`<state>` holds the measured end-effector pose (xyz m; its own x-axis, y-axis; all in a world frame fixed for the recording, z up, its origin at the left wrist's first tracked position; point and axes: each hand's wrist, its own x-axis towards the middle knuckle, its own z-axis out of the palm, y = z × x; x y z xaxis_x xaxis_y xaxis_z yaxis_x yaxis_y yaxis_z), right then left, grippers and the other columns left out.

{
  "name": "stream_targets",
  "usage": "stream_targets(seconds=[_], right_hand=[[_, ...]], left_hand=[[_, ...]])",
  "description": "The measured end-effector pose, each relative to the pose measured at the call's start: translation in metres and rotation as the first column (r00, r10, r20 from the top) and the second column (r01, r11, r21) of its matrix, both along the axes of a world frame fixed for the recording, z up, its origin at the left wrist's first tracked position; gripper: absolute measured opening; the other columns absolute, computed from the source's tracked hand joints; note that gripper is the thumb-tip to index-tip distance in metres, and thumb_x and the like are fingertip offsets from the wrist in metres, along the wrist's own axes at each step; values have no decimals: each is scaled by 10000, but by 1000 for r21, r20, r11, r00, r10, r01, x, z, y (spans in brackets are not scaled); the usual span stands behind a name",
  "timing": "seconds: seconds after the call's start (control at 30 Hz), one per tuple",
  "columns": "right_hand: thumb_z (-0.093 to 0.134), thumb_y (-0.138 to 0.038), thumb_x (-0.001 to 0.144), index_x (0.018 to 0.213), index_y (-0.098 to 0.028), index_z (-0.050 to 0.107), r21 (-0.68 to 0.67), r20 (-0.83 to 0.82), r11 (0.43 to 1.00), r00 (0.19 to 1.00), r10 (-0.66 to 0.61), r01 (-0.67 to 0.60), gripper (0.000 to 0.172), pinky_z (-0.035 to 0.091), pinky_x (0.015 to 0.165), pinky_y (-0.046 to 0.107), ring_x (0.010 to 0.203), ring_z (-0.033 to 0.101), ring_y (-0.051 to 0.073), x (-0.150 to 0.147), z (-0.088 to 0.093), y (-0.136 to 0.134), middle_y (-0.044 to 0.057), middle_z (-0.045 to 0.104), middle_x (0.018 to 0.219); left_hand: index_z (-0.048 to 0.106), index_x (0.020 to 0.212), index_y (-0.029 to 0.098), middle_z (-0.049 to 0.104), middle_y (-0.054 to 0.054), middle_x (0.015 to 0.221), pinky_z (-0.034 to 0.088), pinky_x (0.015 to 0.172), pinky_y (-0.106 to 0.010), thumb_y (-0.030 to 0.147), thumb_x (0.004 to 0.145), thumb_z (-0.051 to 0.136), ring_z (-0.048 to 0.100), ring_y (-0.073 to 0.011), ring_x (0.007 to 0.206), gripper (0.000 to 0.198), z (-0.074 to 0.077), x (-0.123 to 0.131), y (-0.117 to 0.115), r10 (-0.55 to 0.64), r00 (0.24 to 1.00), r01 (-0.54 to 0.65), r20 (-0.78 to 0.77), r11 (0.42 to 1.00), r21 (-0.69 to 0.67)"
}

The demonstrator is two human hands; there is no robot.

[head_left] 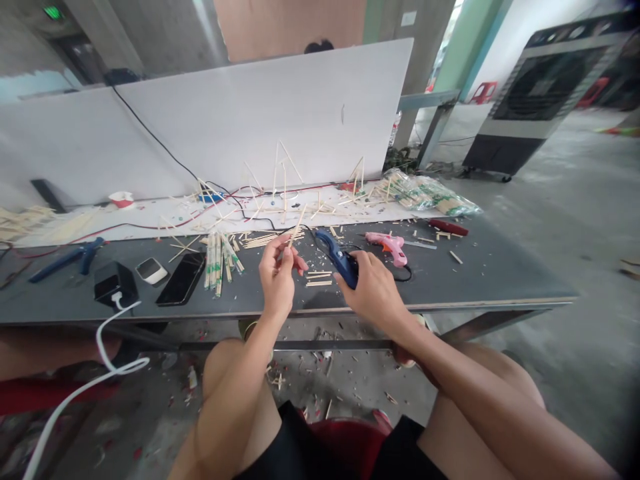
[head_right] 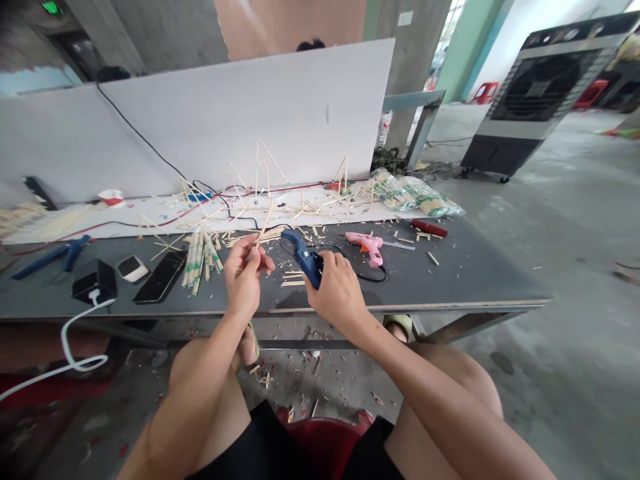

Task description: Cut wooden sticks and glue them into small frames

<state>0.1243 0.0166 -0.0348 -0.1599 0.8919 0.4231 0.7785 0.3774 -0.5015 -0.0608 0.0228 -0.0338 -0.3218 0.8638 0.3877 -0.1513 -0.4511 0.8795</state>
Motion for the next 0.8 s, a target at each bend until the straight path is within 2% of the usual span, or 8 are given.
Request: stream_targets(seconds=[0.1, 0.2, 0.3, 0.43, 0.53, 0.63, 0.73, 0.8], right_hand=[[593, -358, 864, 1219, -86, 547, 142, 69, 989, 997, -39, 29, 450, 480, 867, 460, 1018, 557, 337, -9, -7, 1, 207, 601, 1079], [574, -401, 889, 1225, -87, 547, 143, 90, 989, 995, -42, 29, 461, 481, 870, 463, 1004, 553, 331, -12, -9, 4, 202, 594, 1065], [591, -476, 881, 1235, -97, 554, 62, 123, 996, 989, -78, 71, 520, 474, 875, 470, 1001, 568, 336, -4, -8, 14, 201, 600, 1075], [627, -534, 845, 1191, -65, 601, -77, 292, 979, 943, -160, 190, 584, 457, 880, 484, 1078, 561, 389, 16, -9, 29, 249, 598, 1117], [636, -562, 827, 1098, -61, 651, -179, 387, 967, 916, -103, 184, 570, 461, 861, 462, 1060, 578, 388, 32, -6, 33, 252, 618, 1084], [626, -614, 810, 1077, -122, 674, -220, 378, 965, 924, -53, 146, 563, 473, 814, 422, 941, 619, 328, 58, 7, 35, 195, 650, 1037], [559, -661, 833, 1177, -147, 648, -141, 345, 939, 904, -252, 315, 625, 470, 827, 418, 931, 627, 316, 104, 17, 49, 180, 661, 1044], [546, -668, 837, 1215, -96, 633, -109, 365, 857, 822, -437, 504, 691, 465, 856, 441, 993, 621, 350, 142, 14, 63, 238, 646, 1097]], left_hand=[[554, 1131, 236, 572, 14, 874, 470, 495, -205, 354, 914, 655, 613, -78, 560, 267, 0, 4, -2, -5, 1000, 6, -8, 999, 54], [527, 1136, 249, 570, 13, 914, 479, 498, -206, 357, 924, 642, 623, -75, 560, 264, -1, 7, -4, -11, 1000, 11, -11, 998, 69], [553, 1174, 247, 559, 1, 950, 486, 503, -215, 366, 925, 637, 632, -78, 576, 288, -2, 9, -4, -10, 1000, 10, 4, 998, 63], [620, 1199, 214, 563, -11, 900, 489, 521, -220, 399, 907, 651, 628, -90, 603, 347, -4, 9, -1, -8, 1000, 8, 15, 1000, -4], [639, 1118, 206, 546, 17, 769, 460, 490, -209, 430, 889, 665, 596, -91, 561, 321, -6, 7, 1, 8, 999, -5, 44, 998, -61], [627, 970, 200, 478, 52, 646, 396, 434, -194, 469, 871, 680, 522, -74, 480, 292, -5, 4, 2, 46, 996, -37, 72, 992, -116], [606, 862, 188, 428, 63, 615, 344, 404, -190, 489, 860, 690, 467, -56, 441, 313, -3, 3, 1, 58, 996, -50, 64, 991, -125], [596, 828, 179, 406, 64, 613, 335, 404, -191, 483, 875, 674, 459, -53, 439, 317, -2, 3, 0, 16, 999, -10, 49, 992, -127]])
